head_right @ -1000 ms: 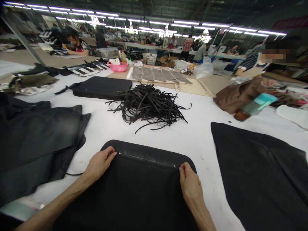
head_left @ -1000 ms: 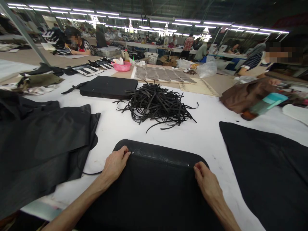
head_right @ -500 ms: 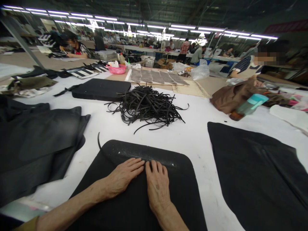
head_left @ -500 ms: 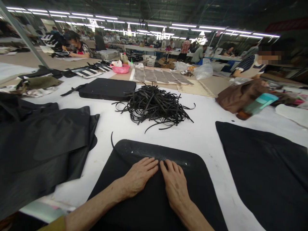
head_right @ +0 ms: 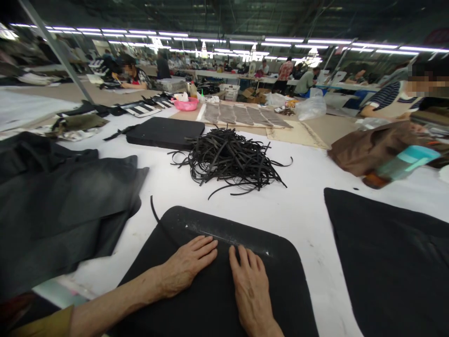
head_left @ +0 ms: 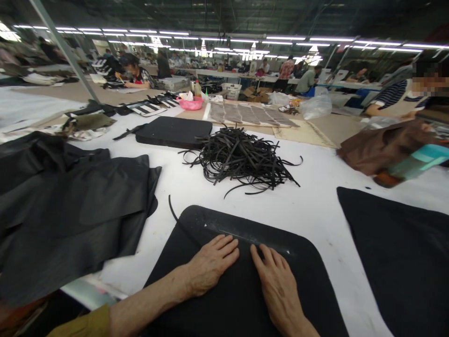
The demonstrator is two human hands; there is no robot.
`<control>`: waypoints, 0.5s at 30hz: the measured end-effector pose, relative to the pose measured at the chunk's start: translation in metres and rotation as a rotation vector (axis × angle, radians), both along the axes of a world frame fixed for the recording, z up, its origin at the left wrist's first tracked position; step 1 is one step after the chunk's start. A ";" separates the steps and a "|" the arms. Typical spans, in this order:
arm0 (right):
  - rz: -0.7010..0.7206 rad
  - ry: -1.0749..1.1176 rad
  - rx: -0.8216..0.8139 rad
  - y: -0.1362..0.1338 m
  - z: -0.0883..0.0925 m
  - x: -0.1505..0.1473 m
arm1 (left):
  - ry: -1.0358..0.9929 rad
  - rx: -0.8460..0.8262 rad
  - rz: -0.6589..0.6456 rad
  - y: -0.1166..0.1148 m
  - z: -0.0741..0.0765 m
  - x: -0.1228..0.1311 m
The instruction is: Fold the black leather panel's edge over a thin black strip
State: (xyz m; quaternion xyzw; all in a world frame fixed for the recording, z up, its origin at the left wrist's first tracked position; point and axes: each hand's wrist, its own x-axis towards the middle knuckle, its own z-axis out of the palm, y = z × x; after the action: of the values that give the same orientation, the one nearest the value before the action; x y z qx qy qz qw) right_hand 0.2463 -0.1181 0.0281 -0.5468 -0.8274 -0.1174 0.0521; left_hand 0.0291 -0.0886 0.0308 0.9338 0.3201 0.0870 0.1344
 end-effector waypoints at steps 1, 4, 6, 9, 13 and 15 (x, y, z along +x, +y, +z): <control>0.001 0.002 0.027 -0.001 -0.004 0.009 | 0.013 -0.001 0.012 -0.001 0.001 -0.006; 0.047 -0.004 0.126 -0.004 -0.014 0.039 | 0.044 -0.006 0.062 -0.004 0.003 -0.028; 0.073 -0.003 0.169 -0.005 -0.018 0.056 | 0.049 -0.006 0.101 -0.005 0.003 -0.042; 0.073 0.003 0.172 -0.007 -0.021 0.071 | 0.040 0.004 0.172 -0.007 0.003 -0.060; 0.078 -0.001 0.164 -0.007 -0.025 0.079 | 0.000 0.007 0.257 -0.009 0.001 -0.073; 0.065 -0.014 0.168 -0.007 -0.027 0.082 | -0.022 -0.009 0.267 -0.009 0.001 -0.077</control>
State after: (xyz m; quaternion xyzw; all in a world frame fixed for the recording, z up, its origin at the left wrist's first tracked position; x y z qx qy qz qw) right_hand 0.3285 -0.1249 0.0010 -0.5126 -0.8322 -0.1884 0.0955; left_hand -0.0479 -0.0978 0.0318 0.8812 0.4405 0.1127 0.1294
